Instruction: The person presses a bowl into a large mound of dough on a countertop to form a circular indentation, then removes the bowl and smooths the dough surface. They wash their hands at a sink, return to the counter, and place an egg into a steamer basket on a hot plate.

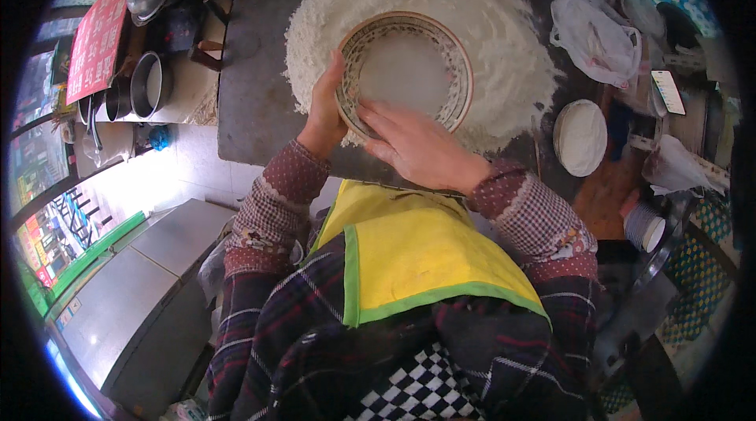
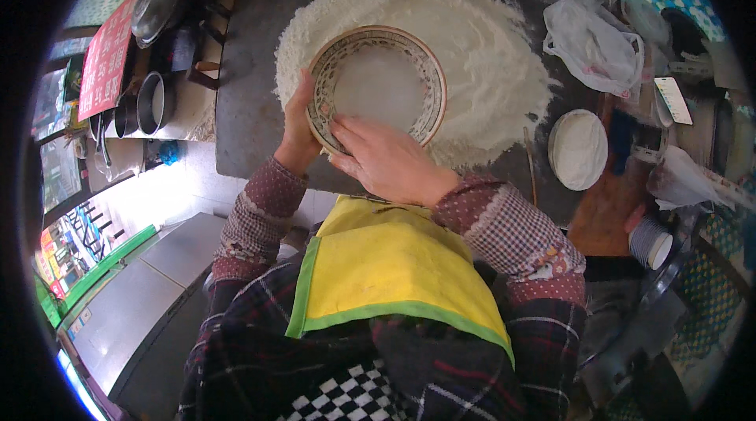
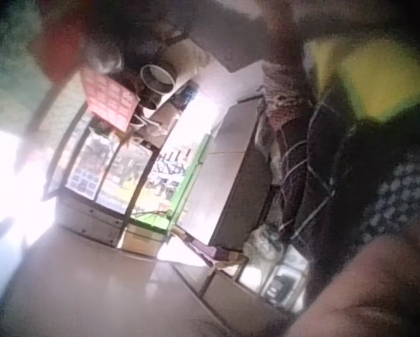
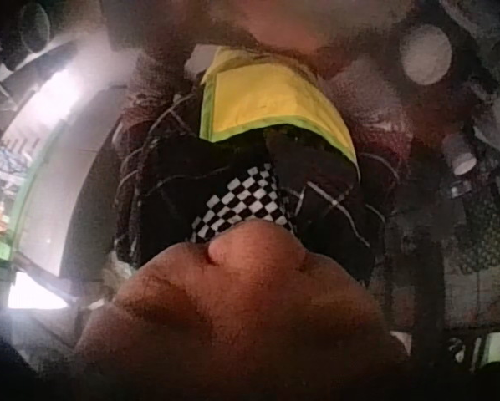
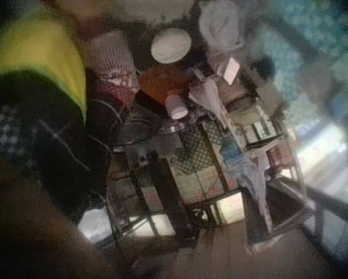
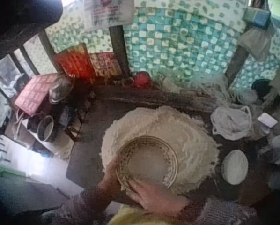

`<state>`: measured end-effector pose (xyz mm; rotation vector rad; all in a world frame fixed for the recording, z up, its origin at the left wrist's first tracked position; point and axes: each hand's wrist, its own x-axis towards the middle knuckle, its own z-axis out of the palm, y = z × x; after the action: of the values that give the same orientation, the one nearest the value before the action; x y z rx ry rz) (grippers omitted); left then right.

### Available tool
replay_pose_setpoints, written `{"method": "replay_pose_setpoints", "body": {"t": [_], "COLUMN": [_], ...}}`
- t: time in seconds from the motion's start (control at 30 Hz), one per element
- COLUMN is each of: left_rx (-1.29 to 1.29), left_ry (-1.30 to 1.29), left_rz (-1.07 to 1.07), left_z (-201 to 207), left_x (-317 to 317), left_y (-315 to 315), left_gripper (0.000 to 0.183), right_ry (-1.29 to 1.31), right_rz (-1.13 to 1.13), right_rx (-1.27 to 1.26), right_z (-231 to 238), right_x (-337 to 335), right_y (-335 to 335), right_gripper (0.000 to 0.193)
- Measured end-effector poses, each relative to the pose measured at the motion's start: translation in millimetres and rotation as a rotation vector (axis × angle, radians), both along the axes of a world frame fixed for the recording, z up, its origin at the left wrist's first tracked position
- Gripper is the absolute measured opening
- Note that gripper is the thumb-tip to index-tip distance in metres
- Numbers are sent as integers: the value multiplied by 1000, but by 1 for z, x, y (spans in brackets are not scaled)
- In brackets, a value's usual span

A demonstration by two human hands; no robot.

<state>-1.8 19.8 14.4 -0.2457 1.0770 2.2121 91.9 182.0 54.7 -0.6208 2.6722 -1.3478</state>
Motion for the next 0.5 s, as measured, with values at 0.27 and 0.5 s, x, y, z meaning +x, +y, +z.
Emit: {"method": "replay_pose_setpoints", "body": {"t": [0.27,0.5], "left_rx": [32,48], "left_ry": [32,10], "left_rz": [-8,-20], "left_z": [-7,-7], "left_x": [-3,-10], "left_y": [2,-3], "left_gripper": [64,62], "right_ry": [152,-160], "right_rz": [-290,30], "right_rx": [55,-45], "right_z": [-16,8], "right_x": [-37,-5], "right_y": [-20,17], "right_gripper": [43,39]}}
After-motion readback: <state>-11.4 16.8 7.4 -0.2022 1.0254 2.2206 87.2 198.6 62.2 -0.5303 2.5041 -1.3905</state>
